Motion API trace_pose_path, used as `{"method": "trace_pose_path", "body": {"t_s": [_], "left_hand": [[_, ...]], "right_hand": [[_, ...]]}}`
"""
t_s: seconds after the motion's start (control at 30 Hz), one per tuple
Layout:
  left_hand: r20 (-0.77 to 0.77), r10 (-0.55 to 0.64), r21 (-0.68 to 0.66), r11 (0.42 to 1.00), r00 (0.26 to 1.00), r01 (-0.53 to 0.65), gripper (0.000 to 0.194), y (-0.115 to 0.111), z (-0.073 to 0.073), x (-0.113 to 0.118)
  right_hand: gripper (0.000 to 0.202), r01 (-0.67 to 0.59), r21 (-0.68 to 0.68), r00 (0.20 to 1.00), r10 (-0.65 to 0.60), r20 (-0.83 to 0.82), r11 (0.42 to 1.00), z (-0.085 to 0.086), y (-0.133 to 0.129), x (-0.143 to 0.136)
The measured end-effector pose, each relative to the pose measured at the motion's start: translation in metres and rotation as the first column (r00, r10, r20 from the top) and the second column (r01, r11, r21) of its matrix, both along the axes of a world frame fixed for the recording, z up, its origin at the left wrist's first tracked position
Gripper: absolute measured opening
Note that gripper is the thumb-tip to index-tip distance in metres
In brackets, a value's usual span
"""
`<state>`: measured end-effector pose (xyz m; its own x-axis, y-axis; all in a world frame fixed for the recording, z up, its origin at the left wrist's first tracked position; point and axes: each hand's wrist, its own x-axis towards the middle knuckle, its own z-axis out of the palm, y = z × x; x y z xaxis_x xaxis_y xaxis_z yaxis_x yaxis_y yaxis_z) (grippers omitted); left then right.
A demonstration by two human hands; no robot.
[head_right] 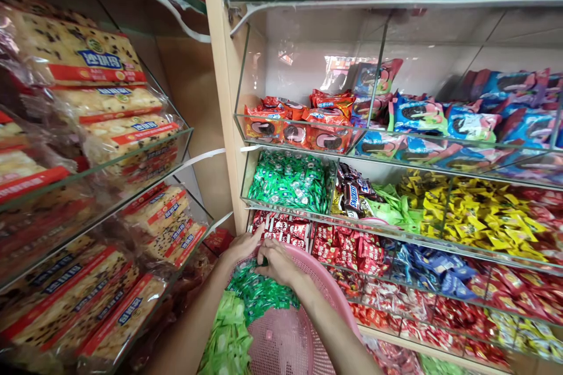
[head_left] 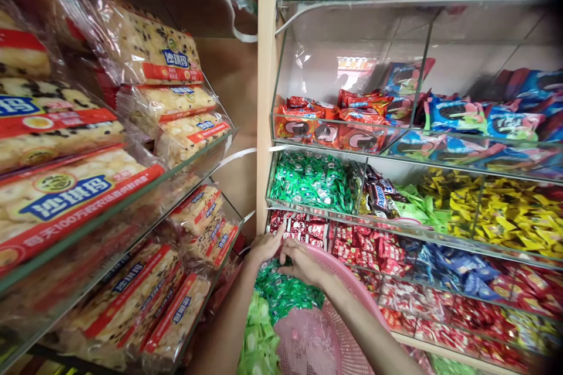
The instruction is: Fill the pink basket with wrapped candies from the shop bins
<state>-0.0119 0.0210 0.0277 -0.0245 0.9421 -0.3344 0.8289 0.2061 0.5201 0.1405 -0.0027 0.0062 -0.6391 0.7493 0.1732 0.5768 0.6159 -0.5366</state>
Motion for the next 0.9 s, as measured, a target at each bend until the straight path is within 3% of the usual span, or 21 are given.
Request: {"method": "trace_pose_path", "body": {"t_s": [0.3,0.43,0.53,0.7,0.83,0.9], "left_hand": [[-0.008,-0.055,0.009,0.998,0.998,0.055,0.102,-0.001,0.004,0.000],[-0.005,-0.058,-0.008,0.998,0.998,0.058,0.099,-0.001,0.003,0.000],[-0.003,-0.076,-0.008,0.997,0.997,0.076,0.093,-0.001,0.003,-0.001],[-0.014,-0.035,-0.044,0.998,0.999,0.034,0.090,0.000,0.005,-0.001],[-0.008,-0.041,-0.043,0.998,0.999,0.041,0.099,-0.001,0.007,0.000],[-0.001,-0.028,-0.043,0.999,1.000,0.028,0.104,-0.001,0.006,0.000]], "right_hand": [[0.024,0.012,0.064,0.996,-0.018,0.092,0.998,-0.005,-0.003,-0.010],[0.025,0.007,0.021,0.999,-0.008,0.050,1.000,0.000,0.003,-0.006],[0.018,0.050,-0.063,0.998,-0.051,-0.025,0.997,0.012,0.006,0.007],[0.021,0.019,-0.178,0.999,-0.025,-0.033,0.984,0.062,-0.005,0.029],[0.029,-0.045,-0.080,0.995,0.037,-0.088,0.996,0.122,-0.013,0.039],[0.028,0.013,0.036,0.999,-0.011,-0.049,0.999,0.150,-0.009,0.045]]}}
